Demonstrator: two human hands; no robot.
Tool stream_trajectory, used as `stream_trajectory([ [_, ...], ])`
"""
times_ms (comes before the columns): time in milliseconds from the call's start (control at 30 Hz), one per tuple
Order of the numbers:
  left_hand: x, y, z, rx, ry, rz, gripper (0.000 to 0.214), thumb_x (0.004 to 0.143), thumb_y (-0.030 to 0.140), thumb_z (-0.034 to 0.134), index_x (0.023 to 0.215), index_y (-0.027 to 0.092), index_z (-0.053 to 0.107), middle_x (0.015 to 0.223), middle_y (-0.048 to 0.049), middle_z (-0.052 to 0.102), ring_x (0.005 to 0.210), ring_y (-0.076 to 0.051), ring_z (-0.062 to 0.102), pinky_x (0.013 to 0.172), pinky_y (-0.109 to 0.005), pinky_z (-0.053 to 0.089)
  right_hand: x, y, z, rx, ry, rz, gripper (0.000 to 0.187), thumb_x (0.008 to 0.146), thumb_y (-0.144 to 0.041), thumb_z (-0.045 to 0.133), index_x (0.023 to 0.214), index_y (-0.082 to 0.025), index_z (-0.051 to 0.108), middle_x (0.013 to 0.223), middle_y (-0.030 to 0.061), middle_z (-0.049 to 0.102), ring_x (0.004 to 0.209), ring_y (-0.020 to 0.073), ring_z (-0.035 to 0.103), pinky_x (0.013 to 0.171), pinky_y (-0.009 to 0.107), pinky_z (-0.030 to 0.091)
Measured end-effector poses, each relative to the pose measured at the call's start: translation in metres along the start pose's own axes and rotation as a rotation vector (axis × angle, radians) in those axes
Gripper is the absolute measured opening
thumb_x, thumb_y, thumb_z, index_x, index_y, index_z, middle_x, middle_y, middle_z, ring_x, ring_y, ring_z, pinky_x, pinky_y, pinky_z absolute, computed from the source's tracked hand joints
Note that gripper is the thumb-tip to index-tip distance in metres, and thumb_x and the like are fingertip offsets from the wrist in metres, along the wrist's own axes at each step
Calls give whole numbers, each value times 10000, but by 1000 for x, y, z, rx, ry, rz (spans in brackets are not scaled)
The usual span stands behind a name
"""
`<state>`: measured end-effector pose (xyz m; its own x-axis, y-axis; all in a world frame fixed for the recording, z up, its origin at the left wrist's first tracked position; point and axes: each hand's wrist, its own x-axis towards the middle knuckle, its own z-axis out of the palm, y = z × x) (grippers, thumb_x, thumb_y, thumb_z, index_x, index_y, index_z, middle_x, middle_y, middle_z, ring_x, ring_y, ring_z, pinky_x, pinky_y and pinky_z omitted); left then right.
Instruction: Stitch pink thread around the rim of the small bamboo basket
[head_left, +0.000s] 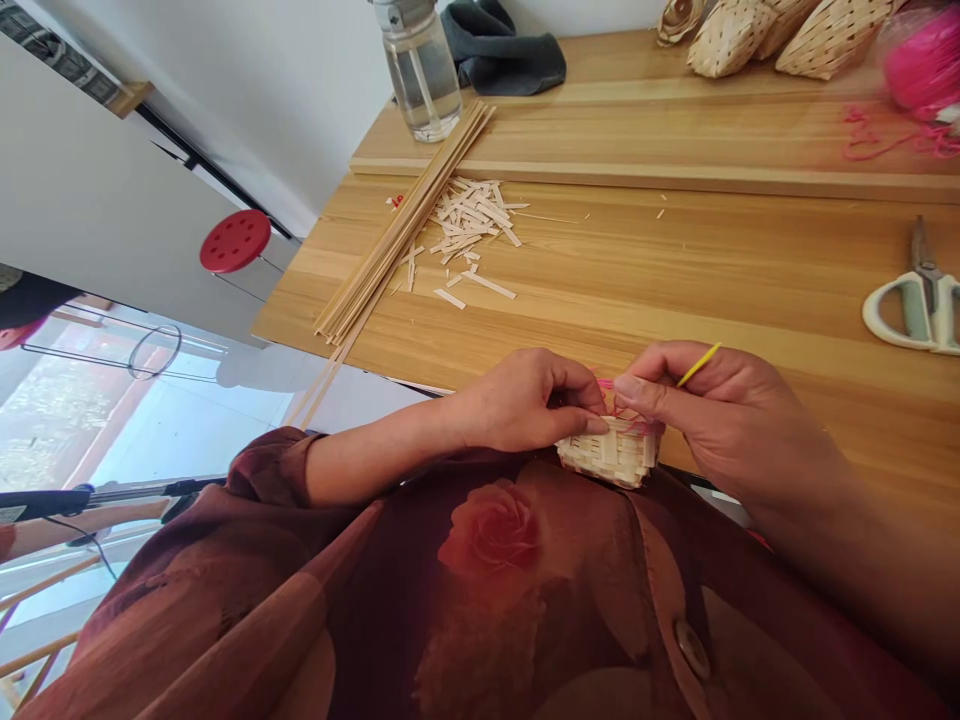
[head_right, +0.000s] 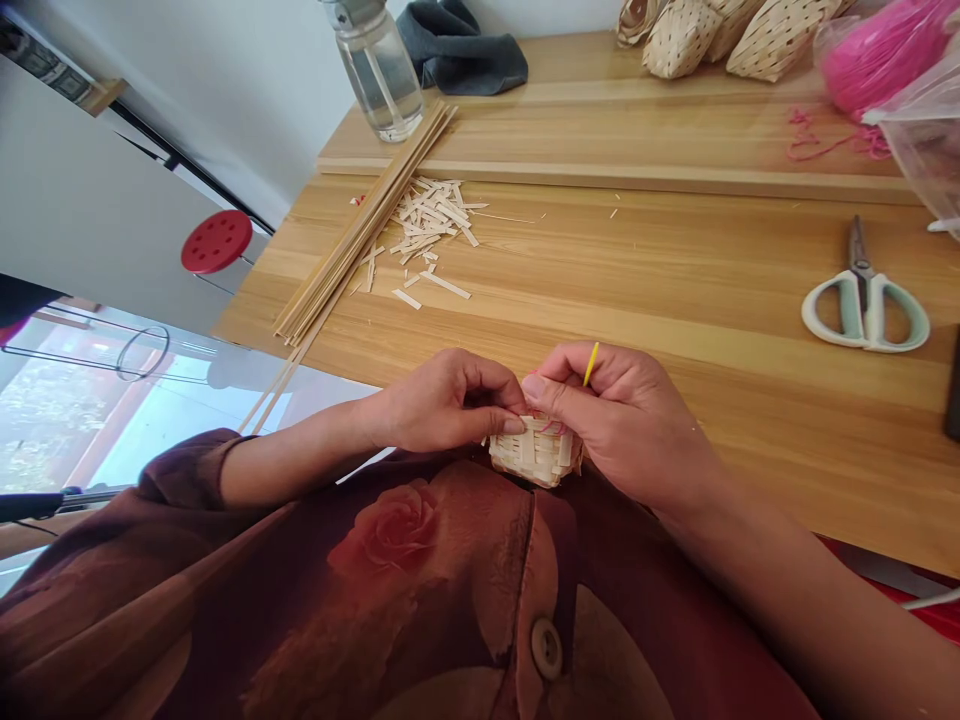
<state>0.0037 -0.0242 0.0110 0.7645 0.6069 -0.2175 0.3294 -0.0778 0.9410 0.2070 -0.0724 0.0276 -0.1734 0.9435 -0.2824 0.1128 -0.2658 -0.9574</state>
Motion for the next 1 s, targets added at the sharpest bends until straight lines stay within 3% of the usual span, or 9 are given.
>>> stream_trajectory([
  [200,0,0,-2,-31,12,-2,244,896,339,711,917,103,764,805,-38,736,718,-113,622,646,-207,460,-9,-4,0,-74,54,-97,315,902,-427,754,681,-217,674,627,2,612,577,120,503,525,245,421],
  [300,-1,1,-2,-41,36,-10,240,893,347,719,906,110,760,791,-32,726,704,-107,613,629,-203,450,-17,-6,0,-221,69,-206,306,962,-365,688,698,-212,663,636,-8,609,586,115,508,533,242,416],
  [400,-2,3,1,-73,135,-17,247,880,367,738,857,121,729,740,-13,689,647,-88,571,580,-194,408,-23,-5,2,-554,58,-506,247,1006,-243,619,769,-199,671,677,-3,618,619,124,526,571,267,416],
  [500,-2,6,6,-144,242,-14,273,866,390,771,834,125,710,712,-4,669,608,-75,535,555,-193,385,-22,1,4,-901,34,-871,205,974,-106,566,805,-171,662,780,49,668,772,183,597,745,323,480],
  [567,-1,5,10,-204,305,7,305,858,414,797,819,125,707,694,-2,668,585,-67,520,543,-192,380,-19,6,5,-1033,39,-980,209,951,-68,554,794,-164,653,786,71,663,805,214,594,800,352,483],
  [800,6,-6,14,-446,389,60,407,759,504,894,812,124,757,728,-28,728,654,-94,622,635,-215,501,-13,10,3,-1214,69,-1072,177,951,-63,549,910,-132,706,839,90,681,871,273,578,823,407,460],
  [1000,8,-7,8,-548,383,9,343,672,395,956,803,122,794,697,-11,717,628,-77,584,615,-208,478,-9,11,5,-1321,72,-1102,240,1002,-90,500,889,-149,704,792,75,647,840,258,539,796,398,417],
])
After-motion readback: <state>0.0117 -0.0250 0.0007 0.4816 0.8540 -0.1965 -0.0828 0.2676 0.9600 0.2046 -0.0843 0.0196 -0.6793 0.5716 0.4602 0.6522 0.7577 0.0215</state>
